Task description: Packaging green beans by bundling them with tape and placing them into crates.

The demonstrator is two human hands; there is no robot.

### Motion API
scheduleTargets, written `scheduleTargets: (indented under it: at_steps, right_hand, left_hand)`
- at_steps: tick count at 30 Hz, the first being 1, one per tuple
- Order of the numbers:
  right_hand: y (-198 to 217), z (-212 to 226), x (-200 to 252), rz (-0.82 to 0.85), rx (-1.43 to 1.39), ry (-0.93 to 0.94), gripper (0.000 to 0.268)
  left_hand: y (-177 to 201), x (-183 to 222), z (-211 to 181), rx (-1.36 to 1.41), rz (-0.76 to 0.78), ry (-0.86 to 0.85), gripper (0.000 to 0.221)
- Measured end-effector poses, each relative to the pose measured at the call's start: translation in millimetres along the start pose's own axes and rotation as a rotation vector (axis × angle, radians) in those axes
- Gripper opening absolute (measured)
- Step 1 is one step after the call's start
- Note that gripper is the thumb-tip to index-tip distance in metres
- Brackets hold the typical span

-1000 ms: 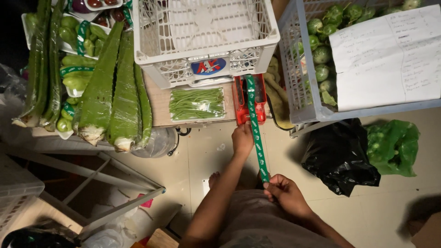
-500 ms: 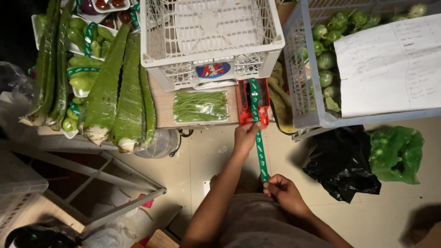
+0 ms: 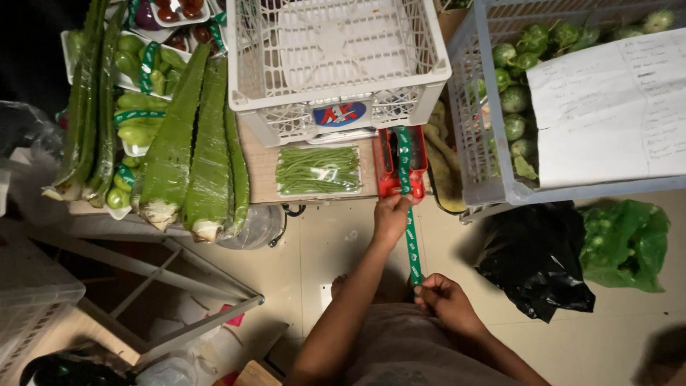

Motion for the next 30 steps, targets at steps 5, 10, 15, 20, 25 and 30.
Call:
scheduleTargets:
  at_steps: [5, 10, 15, 20, 25, 30]
  right_hand:
    - [-2.8, 1.0, -1.1, -0.001, -0.001, -0.028, 0.022]
    - [-3.8, 0.9, -2.9, 0.006, 0.082, 0.004, 0.024]
    - [-5.3, 0.3, -4.0, -0.029, 0.084, -0.042, 0.021]
    - [-1.6, 4.5, -3.1, 0.032, 0.064, -0.004, 0.021]
    - [-5.5, 8.6, -5.7, 0.047, 0.094, -0.039, 0.022]
    - [-19.3, 11.4, -14.7, 0.095, 0.047, -0.037, 0.020]
  left_hand:
    - [-3.3, -3.3, 0.1, -0.001, -0.022, -0.029, 0.025]
    - [-5.7, -0.8, -13.8, -0.029, -0.054, -0.008, 0.029]
    - [-7.0, -1.6, -2.2, -0.096, -0.083, -0.033, 0.038]
    - [15.9, -8.2, 0.3, -0.201, 0.111, -0.107, 0.030]
    - [55.6, -16.0, -12.7, -0.152, 0.355, -0.128, 0.029]
    - [97.7, -34.2, -1.6, -0.161, 0.444, -0.461, 0.029]
Point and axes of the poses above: each hand's wrist, its own x-axis away from the middle knuckle, its own y-axis out of the back of the hand, z = x × y, the point moved 2 cm from there along -x, towards the middle knuckle, and after that the axes turned 15 degrees about -y, right-handed, at the moved point
